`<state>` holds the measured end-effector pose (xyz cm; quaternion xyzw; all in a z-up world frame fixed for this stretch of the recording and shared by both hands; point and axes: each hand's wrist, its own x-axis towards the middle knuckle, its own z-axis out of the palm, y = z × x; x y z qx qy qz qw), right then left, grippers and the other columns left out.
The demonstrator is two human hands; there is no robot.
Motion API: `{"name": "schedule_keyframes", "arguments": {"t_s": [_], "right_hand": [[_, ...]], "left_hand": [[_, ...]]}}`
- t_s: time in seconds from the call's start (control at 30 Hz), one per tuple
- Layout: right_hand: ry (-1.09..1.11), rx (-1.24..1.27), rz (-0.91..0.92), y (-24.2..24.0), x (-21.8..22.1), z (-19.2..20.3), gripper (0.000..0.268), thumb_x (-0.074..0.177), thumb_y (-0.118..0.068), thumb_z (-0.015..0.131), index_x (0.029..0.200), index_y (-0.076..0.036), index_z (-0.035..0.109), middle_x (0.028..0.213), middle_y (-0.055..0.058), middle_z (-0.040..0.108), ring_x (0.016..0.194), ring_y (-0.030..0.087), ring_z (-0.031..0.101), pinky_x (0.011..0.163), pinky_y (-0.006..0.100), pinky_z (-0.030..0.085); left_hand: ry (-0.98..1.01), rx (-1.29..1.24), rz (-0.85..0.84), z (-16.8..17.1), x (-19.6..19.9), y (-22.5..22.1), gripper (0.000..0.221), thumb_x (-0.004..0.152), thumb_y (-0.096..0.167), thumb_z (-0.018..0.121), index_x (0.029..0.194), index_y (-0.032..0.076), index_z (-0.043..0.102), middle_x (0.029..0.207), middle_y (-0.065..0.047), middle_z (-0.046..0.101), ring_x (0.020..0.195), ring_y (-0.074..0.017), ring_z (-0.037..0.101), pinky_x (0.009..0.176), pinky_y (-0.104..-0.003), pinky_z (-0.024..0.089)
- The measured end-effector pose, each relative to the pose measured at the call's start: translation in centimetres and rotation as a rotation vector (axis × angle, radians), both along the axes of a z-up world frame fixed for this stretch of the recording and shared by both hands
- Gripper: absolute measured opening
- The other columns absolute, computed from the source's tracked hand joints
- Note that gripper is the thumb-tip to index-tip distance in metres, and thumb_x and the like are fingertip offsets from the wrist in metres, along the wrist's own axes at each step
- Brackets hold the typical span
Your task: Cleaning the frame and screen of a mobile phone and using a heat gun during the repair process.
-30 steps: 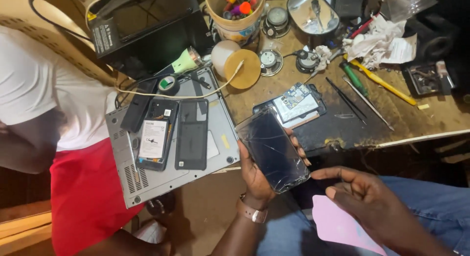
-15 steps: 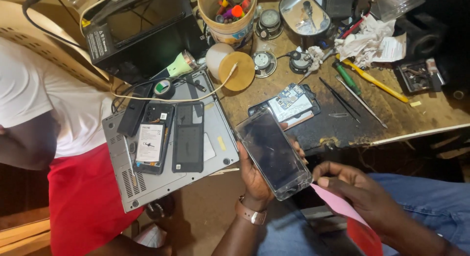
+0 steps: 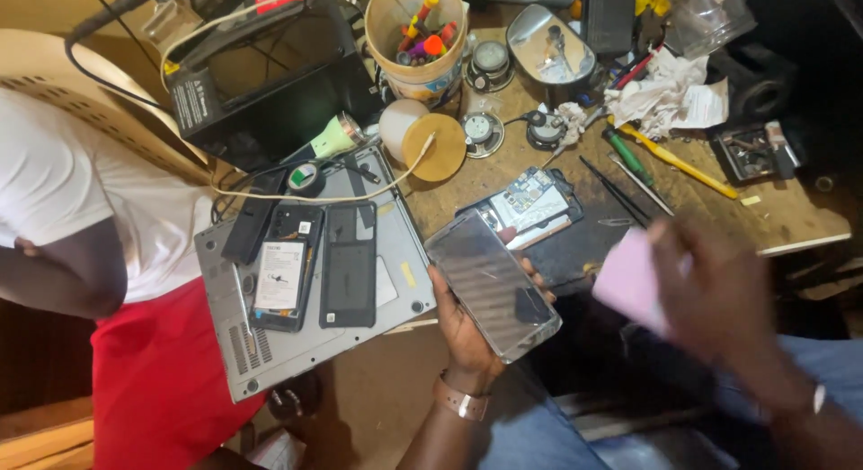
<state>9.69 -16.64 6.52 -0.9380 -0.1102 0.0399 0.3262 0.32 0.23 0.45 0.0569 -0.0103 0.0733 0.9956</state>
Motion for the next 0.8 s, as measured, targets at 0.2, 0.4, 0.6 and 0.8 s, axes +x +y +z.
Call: {"name": "schedule_keyframes", "arguments": {"t_s": [0.2, 0.4, 0.6, 0.8], "right_hand": [[-0.47, 0.076, 0.076, -1.8, 6.0, -2.0, 0.025, 0.093, -0.015, 0.05, 0.105, 0.006, 0.053, 0.096, 0.022, 0.052, 0.086, 0.033, 0.049, 0.068, 0.041, 0.039], [-0.215, 0.286, 0.024, -0.2, -1.0, 1.5, 0.029, 0.092, -0.023, 0.045, 0.111, 0.0, 0.046, 0.092, 0.015, 0.049, 0.081, 0.025, 0.045, 0.071, 0.036, 0.037], [0.686, 0.96, 0.0, 0.4, -7.7, -2.5, 0.059, 0.069, -0.008, 0.054, 0.125, -0.009, 0.032, 0.1, 0.02, 0.055, 0.077, 0.031, 0.061, 0.063, 0.038, 0.052], [0.662, 0.958, 0.05, 1.8, -7.7, 0.3, 0.088, 0.059, -0.012, 0.063, 0.137, -0.016, 0.021, 0.108, 0.015, 0.054, 0.085, 0.022, 0.059, 0.073, 0.035, 0.05]], "left_hand": [[0.159, 0.186, 0.033, 1.9, 0.3, -1.3, 0.078, 0.077, 0.062, 0.037, 0.128, 0.002, 0.038, 0.095, -0.016, 0.058, 0.086, -0.0254, 0.059, 0.081, -0.041, 0.049], [0.167, 0.373, 0.117, 1.2, 0.0, -1.8, 0.065, 0.083, 0.05, 0.038, 0.135, 0.012, 0.029, 0.108, -0.014, 0.056, 0.101, -0.0266, 0.055, 0.091, -0.04, 0.044], [0.066, 0.479, 0.263, 1.7, -0.3, -2.0, 0.067, 0.081, 0.04, 0.057, 0.132, 0.005, 0.031, 0.109, -0.016, 0.054, 0.106, -0.0301, 0.053, 0.088, -0.039, 0.047], [-0.021, 0.523, 0.263, 2.2, -0.5, -2.9, 0.069, 0.075, 0.04, 0.069, 0.125, 0.005, 0.036, 0.114, -0.016, 0.052, 0.11, -0.0341, 0.05, 0.082, -0.039, 0.047]]}}
